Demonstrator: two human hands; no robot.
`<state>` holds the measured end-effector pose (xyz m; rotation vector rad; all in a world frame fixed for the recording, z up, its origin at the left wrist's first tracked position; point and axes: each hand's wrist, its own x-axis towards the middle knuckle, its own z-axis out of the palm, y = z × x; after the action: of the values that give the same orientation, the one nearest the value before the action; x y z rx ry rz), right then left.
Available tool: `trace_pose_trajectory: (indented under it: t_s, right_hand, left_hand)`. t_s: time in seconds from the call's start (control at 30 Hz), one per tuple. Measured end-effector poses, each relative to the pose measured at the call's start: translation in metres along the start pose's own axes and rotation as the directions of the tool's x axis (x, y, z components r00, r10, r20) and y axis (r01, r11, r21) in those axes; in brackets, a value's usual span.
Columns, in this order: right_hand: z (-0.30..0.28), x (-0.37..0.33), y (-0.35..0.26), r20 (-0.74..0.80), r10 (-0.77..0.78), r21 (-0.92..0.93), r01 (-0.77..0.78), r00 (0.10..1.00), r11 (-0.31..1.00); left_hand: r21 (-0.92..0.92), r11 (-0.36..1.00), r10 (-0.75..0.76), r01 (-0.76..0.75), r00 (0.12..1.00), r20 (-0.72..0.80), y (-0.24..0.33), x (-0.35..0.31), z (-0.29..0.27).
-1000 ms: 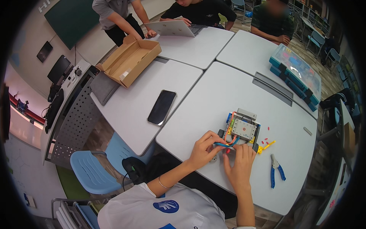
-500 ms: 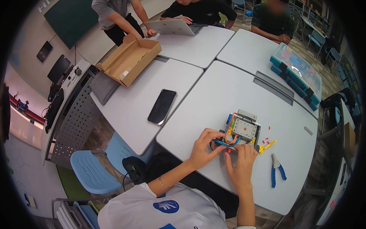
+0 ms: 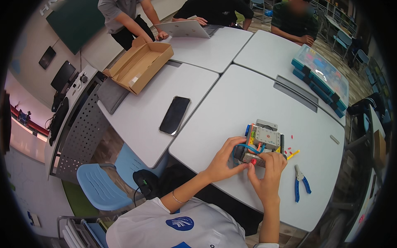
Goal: The person assembles a small wheeled robot on a table using a LEGO-like kit. They use pliers to remove and reattach yellow and red plastic pieces, then install wheels and a grey plate onto the chassis.
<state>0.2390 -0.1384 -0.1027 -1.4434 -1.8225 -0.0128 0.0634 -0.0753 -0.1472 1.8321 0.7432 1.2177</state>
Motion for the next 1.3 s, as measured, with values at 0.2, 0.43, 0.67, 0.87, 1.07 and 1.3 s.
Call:
trace_pose_trajectory:
  t_s: [0.2,0.43,0.67,0.87,1.07,1.3]
  right_hand:
    - [0.002,-0.006,0.002,-0.006,0.006,-0.009,-0.006,1.000,1.000]
    - [0.008,-0.014,-0.009,-0.169,0.040,-0.115,-0.060,0.985,0.992]
    - [0.016,-0.028,-0.026,-0.214,0.131,-0.205,-0.176,0.968,0.963]
    - [0.021,-0.029,-0.023,-0.139,0.183,-0.159,-0.204,0.973,0.966]
    - [0.020,-0.027,-0.022,-0.147,0.185,-0.092,-0.200,0.972,0.976]
    - [0.016,-0.024,-0.018,-0.131,0.174,0.005,-0.175,0.976,0.985]
  left_hand:
    - [0.018,0.999,-0.046,0.046,0.999,0.023,-0.001,-0.003,-0.001]
    - [0.021,0.998,-0.055,0.055,0.998,-0.015,-0.001,-0.005,0.000]
    - [0.062,0.996,-0.056,0.057,0.998,-0.020,0.002,-0.005,0.001]
    - [0.121,0.992,-0.036,0.041,0.999,-0.036,0.001,-0.006,0.003]
    - [0.150,0.988,-0.033,0.038,0.999,-0.034,0.006,-0.002,0.003]
    - [0.111,0.991,-0.065,0.072,0.996,-0.066,0.000,-0.004,0.006]
